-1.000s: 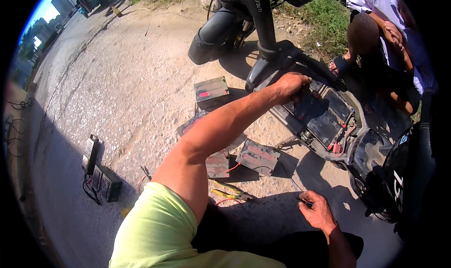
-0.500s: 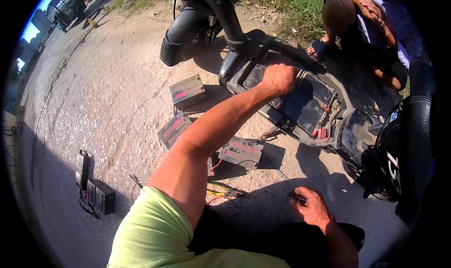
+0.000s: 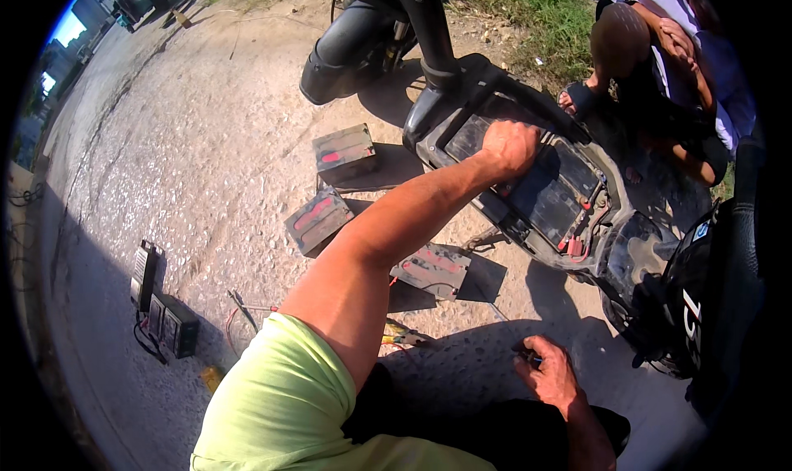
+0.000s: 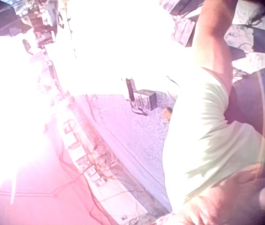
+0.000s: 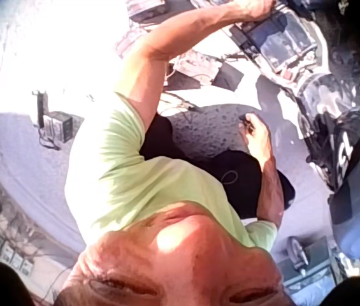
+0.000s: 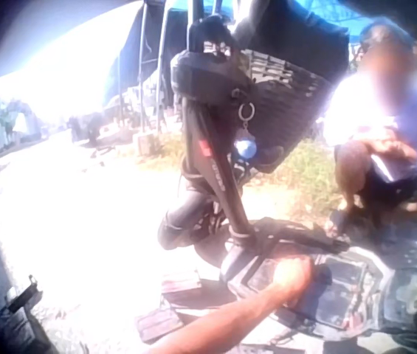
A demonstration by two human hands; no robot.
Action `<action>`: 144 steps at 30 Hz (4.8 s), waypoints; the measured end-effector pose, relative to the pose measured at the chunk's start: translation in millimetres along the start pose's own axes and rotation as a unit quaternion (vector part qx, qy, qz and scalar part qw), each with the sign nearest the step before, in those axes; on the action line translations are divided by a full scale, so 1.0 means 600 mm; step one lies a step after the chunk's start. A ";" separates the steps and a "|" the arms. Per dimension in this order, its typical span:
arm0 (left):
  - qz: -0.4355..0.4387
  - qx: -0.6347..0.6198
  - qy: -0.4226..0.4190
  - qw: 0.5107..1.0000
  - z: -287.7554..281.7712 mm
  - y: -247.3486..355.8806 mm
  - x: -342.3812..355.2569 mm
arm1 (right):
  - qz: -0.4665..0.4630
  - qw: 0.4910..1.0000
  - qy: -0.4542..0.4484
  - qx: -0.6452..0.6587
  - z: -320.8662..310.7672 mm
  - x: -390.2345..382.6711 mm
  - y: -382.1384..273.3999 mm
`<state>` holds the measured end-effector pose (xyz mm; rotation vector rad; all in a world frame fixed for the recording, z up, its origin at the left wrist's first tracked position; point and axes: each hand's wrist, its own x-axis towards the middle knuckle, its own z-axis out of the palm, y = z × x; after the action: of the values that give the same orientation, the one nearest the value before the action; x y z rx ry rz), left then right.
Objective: The person installs several batteries into the under-seat compartment of a scooter. They place each battery into the compartment, connect the red and black wires between them, and tighten the terminal nuts using a wrench and pliers.
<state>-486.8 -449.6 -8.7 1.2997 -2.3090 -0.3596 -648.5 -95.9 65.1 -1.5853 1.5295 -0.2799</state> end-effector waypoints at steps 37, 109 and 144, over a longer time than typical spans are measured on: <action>-0.010 0.001 -0.046 0.999 -0.027 -0.001 -0.004 | -0.053 0.998 0.007 -0.044 -0.003 -0.002 0.003; -0.105 -0.004 0.007 0.994 0.017 0.033 0.103 | -0.046 0.997 0.018 -0.056 -0.021 -0.042 0.025; 0.158 -0.135 -0.154 0.966 0.040 0.159 -0.041 | -0.104 0.993 0.025 -0.054 -0.013 -0.030 0.017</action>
<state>-558.4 -379.3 5.9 0.7706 -2.5561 -0.7796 -664.8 -81.5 69.3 -1.8399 1.4376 -0.3604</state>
